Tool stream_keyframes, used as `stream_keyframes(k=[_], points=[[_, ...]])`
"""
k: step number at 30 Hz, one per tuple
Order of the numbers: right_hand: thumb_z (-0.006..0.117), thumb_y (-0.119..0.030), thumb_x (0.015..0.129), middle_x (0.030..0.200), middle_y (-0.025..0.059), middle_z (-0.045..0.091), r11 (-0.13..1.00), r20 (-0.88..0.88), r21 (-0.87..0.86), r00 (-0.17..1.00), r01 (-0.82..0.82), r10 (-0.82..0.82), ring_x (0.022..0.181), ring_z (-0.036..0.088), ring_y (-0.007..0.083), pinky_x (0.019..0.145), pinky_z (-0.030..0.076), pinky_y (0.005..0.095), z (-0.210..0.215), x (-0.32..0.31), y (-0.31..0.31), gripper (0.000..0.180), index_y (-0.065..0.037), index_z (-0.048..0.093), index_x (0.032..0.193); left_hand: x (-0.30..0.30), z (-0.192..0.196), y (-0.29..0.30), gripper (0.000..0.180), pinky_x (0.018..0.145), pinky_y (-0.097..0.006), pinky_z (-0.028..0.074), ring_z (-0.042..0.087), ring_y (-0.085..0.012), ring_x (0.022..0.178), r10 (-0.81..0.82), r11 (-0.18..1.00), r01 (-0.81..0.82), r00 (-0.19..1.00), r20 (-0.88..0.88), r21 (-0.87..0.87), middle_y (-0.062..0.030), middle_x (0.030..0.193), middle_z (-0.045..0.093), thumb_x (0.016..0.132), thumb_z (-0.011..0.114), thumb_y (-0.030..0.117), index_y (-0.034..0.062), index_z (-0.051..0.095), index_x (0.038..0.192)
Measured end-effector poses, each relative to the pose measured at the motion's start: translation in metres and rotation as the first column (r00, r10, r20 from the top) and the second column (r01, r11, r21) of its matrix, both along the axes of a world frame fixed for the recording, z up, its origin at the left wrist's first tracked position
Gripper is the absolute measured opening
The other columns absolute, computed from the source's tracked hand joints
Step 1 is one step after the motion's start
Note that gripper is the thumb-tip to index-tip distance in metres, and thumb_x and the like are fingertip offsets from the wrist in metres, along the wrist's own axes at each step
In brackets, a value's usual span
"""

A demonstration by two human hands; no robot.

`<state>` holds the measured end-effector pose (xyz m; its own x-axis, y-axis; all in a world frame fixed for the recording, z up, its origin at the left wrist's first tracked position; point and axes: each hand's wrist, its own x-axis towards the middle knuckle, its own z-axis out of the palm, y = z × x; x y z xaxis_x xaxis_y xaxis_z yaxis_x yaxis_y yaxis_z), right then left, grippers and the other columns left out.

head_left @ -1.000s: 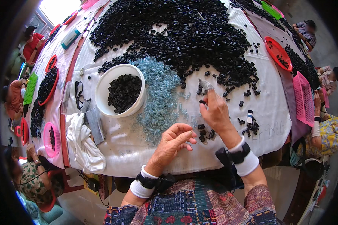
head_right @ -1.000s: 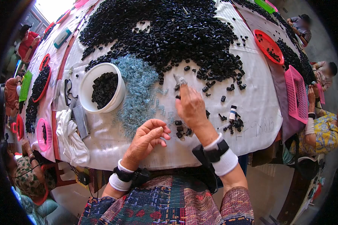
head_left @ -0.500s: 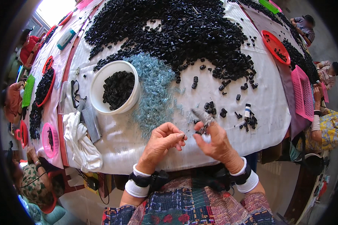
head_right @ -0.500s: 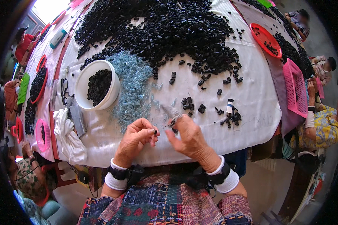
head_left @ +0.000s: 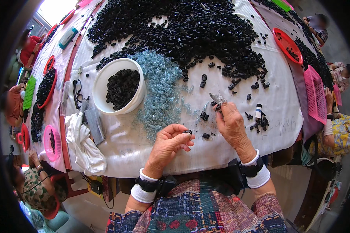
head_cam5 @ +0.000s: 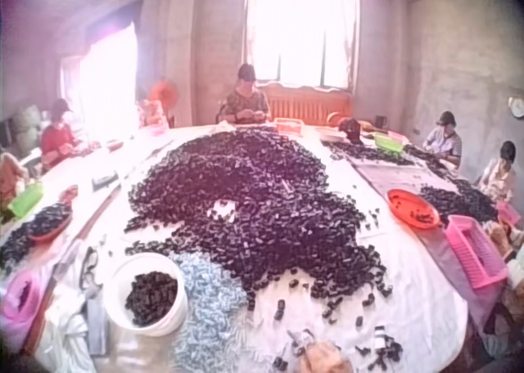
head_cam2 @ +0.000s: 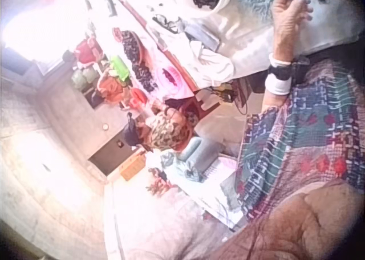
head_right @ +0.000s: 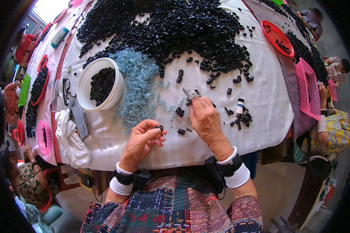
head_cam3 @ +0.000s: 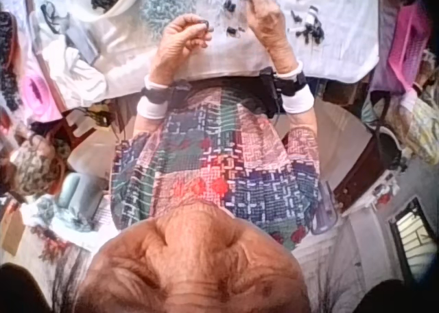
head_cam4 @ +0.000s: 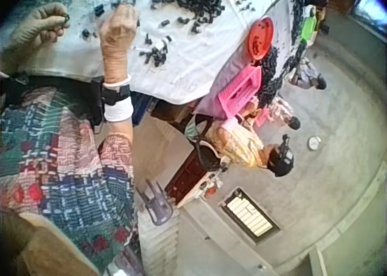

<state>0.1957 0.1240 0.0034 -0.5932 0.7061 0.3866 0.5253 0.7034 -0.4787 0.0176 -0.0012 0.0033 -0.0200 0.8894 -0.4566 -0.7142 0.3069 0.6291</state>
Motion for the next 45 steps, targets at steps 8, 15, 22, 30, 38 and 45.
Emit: stream_keyframes(k=[8,15,22,30,38,45], points=[[0.058,0.006,0.069,0.083,0.0164,0.056,1.0,-0.021,-0.005,1.0,0.006,-0.006,0.081,0.054,0.0335,0.072,0.047,0.0392,-0.002,-0.002,0.003,0.023,0.003,0.054,0.091,-0.004,-0.011,-0.001,0.016,0.057,-0.022,0.05,0.062,-0.0147,0.071,-0.005,0.996,-0.002,0.997,0.08,0.091,-0.0114,0.084,0.064,0.083,0.061,0.002,0.0036,0.055,0.097],[0.056,0.003,0.066,0.083,0.0141,0.057,0.984,0.032,-0.025,0.984,-0.177,0.178,0.082,0.054,0.0301,0.072,0.047,0.0374,0.004,-0.013,-0.008,0.022,0.001,0.055,0.088,0.0,-0.008,0.0,0.015,0.059,-0.023,0.051,0.063,-0.0151,0.071,0.004,0.997,-0.007,0.999,0.037,0.078,-0.0137,0.087,0.065,0.084,0.059,0.002,0.0026,0.055,0.099],[0.055,0.004,0.071,0.078,0.0154,0.055,1.0,-0.054,-0.022,0.999,-0.01,0.009,0.076,0.054,0.0319,0.069,0.047,0.0393,0.002,-0.004,0.001,0.014,0.003,0.054,0.084,0.002,-0.007,0.0,0.022,0.06,-0.022,0.049,0.062,-0.0141,0.071,0.02,0.999,-0.02,1.0,-0.001,0.05,-0.0115,0.087,0.065,0.084,0.061,0.005,0.0012,0.057,0.104],[0.061,-0.006,0.071,0.077,0.0086,0.055,0.985,0.123,0.155,0.988,0.072,-0.091,0.077,0.053,0.026,0.068,0.044,0.0363,0.0,-0.035,0.0,0.016,-0.003,0.055,0.085,0.002,-0.011,-0.001,0.018,0.061,-0.024,0.049,0.061,-0.0149,0.07,0.011,0.998,-0.011,1.0,-0.016,0.054,-0.0133,0.089,0.064,0.083,0.06,0.002,0.0022,0.056,0.101],[0.059,-0.004,0.069,0.082,0.0103,0.053,0.983,0.164,0.18,0.986,-0.038,0.008,0.078,0.051,0.0267,0.068,0.042,0.0365,-0.009,-0.03,0.003,0.023,-0.003,0.054,0.091,0.002,-0.012,-0.001,0.019,0.062,-0.022,0.051,0.063,-0.0153,0.075,0.016,0.995,-0.017,1.0,0.014,0.096,-0.014,0.093,0.064,0.083,0.062,0.003,0.0014,0.055,0.1],[0.058,0.005,0.065,0.084,0.014,0.051,0.985,0.129,0.137,0.988,-0.108,0.091,0.079,0.05,0.0309,0.07,0.043,0.0397,-0.005,-0.021,-0.004,0.028,0.0,0.051,0.091,0.003,-0.013,0.0,0.017,0.062,-0.021,0.05,0.063,-0.0142,0.076,0.029,0.995,-0.027,0.999,-0.017,0.091,-0.0102,0.09,0.064,0.083,0.062,0.003,0.0029,0.055,0.098]])
